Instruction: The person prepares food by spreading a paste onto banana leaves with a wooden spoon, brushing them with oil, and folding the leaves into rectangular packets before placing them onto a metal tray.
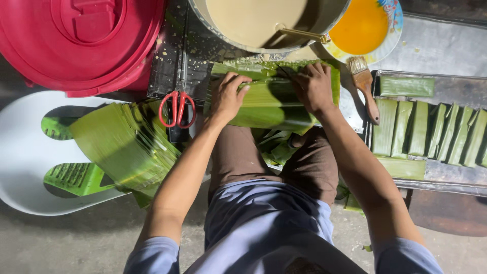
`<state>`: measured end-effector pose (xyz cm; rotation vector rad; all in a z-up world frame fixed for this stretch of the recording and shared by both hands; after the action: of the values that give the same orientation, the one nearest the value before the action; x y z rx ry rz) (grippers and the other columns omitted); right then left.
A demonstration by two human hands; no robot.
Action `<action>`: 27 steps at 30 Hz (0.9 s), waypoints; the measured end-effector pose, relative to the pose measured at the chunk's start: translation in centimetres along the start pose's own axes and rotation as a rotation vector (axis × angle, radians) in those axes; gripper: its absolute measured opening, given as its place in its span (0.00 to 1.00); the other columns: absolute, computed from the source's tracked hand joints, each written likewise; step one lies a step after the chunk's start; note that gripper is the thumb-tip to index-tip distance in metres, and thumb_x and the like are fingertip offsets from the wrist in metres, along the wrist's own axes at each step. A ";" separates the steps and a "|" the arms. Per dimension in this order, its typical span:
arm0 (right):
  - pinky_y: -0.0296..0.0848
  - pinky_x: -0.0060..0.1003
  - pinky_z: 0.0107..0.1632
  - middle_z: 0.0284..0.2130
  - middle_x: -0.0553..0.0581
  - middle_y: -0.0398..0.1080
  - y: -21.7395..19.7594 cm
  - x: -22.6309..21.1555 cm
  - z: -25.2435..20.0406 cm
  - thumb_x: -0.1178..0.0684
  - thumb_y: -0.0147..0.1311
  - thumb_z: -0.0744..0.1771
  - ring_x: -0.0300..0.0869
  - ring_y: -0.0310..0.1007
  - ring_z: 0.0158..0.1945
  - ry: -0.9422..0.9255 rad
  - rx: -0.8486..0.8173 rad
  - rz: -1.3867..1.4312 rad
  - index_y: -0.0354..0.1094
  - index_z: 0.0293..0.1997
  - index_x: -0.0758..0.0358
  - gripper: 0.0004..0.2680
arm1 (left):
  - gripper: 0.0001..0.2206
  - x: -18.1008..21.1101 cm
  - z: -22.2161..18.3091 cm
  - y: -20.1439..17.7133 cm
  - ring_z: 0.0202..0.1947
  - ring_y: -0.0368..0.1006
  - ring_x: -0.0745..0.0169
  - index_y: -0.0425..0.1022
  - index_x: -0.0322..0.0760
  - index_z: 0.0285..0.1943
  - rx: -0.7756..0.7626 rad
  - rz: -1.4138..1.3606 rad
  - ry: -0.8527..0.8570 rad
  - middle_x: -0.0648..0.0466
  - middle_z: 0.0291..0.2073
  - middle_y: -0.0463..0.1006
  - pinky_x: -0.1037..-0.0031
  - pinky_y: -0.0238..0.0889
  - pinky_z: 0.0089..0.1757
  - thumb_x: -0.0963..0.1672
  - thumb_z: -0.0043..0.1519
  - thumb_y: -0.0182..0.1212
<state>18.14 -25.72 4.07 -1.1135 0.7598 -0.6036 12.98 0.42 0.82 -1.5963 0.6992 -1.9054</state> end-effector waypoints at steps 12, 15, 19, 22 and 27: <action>0.35 0.49 0.78 0.77 0.68 0.41 2.6 -2.7 -7.7 0.41 0.34 0.73 0.54 0.36 0.80 0.061 -0.275 0.003 0.40 0.78 0.72 0.27 | 0.06 0.2 -3.6 -0.2 0.53 0.71 0.52 0.79 0.44 0.38 0.045 0.347 0.159 0.52 0.54 0.76 0.50 0.60 0.51 0.47 0.61 0.72; 0.36 0.49 0.77 0.76 0.68 0.40 1.8 -3.6 -7.6 0.35 0.31 0.72 0.54 0.36 0.79 0.081 -0.309 -0.094 0.36 0.78 0.72 0.29 | 0.15 -3.4 -3.5 2.5 0.58 0.75 0.72 0.71 0.50 0.61 -0.108 -0.119 -0.339 0.63 0.57 0.78 0.67 0.69 0.56 0.51 0.68 0.62; 0.36 0.50 0.77 0.76 0.69 0.40 1.3 -4.0 -7.2 0.33 0.29 0.72 0.54 0.36 0.80 0.086 -0.297 -0.106 0.37 0.77 0.73 0.31 | 0.17 -1.1 -3.5 8.0 0.62 0.73 0.65 0.71 0.46 0.65 0.371 -0.914 -0.419 0.58 0.60 0.78 0.63 0.66 0.61 0.50 0.69 0.59; 0.36 0.49 0.78 0.77 0.67 0.38 1.8 -3.6 -7.5 0.33 0.29 0.72 0.54 0.35 0.80 0.095 -0.331 -0.131 0.35 0.78 0.71 0.31 | 0.18 -0.1 -3.7 10.9 0.65 0.72 0.61 0.70 0.43 0.68 0.381 -1.249 -0.441 0.54 0.63 0.77 0.59 0.63 0.65 0.50 0.70 0.57; 0.38 0.50 0.78 0.76 0.63 0.47 3.0 -2.2 -7.8 0.37 0.38 0.73 0.54 0.41 0.80 0.183 -0.179 0.061 0.52 0.76 0.66 0.25 | 0.21 -1.0 -4.4 8.8 0.70 0.71 0.53 0.70 0.37 0.73 0.508 -1.040 -0.354 0.47 0.67 0.76 0.54 0.59 0.72 0.49 0.73 0.55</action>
<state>10.76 -27.39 -0.14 -1.2046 1.0187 -0.5999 9.55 -4.97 -6.72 -2.0149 -0.8793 -2.0563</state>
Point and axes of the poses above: each hand's wrist, its own z-axis towards the middle knuckle, its own y-axis out of the palm, x = y × z, the point moved 4 cm from there along z, towards the middle knuckle
